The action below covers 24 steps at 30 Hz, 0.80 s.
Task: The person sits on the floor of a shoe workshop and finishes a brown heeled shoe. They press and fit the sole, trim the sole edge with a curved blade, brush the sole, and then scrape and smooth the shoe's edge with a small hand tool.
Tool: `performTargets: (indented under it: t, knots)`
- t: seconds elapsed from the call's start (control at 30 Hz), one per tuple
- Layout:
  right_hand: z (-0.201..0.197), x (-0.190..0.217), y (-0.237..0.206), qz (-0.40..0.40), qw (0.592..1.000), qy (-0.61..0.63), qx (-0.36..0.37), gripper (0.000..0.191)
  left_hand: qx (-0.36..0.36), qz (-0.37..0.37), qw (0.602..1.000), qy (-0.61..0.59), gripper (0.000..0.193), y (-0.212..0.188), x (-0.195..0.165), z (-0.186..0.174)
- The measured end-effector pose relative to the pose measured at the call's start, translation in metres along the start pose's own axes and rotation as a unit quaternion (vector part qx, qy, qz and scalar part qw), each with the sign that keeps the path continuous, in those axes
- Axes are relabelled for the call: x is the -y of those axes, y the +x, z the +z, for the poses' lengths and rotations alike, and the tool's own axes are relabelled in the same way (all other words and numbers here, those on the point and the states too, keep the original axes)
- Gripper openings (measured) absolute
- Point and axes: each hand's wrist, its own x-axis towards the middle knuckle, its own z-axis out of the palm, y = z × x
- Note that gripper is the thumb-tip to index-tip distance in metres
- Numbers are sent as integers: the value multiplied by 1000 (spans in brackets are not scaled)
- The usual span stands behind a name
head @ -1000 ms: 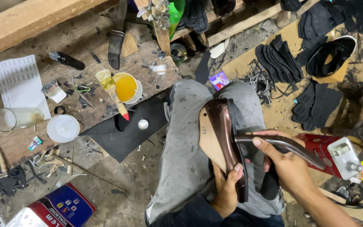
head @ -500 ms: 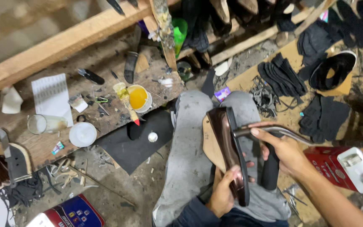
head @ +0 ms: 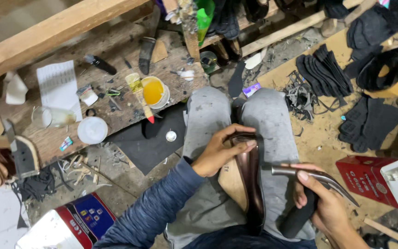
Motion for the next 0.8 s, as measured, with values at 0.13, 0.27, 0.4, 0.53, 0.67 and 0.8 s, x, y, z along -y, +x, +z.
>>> performTargets:
  t: [0.13,0.27,0.4,0.53,0.67,0.8]
  knots:
    - [24,0,10,-7,997,-15,-70,34,-11,-37,997,-66,35,22,12,-4]
    - [35,0,26,-18,996,-58,-65,32,-30,-37,997,-60,30,38,19,-12]
    - [38,12,49,-7,994,-71,-78,32,-40,-49,997,-39,31,53,12,-21]
    - [44,28,73,12,994,-42,-104,34,-52,-104,992,-42,31,72,0,-27]
    - [46,35,91,-2,986,-99,-138,33,-33,-92,987,-126,30,87,-10,-31]
    - [45,43,109,26,985,-89,-144,34,-39,-134,982,-126,31,95,-20,-34]
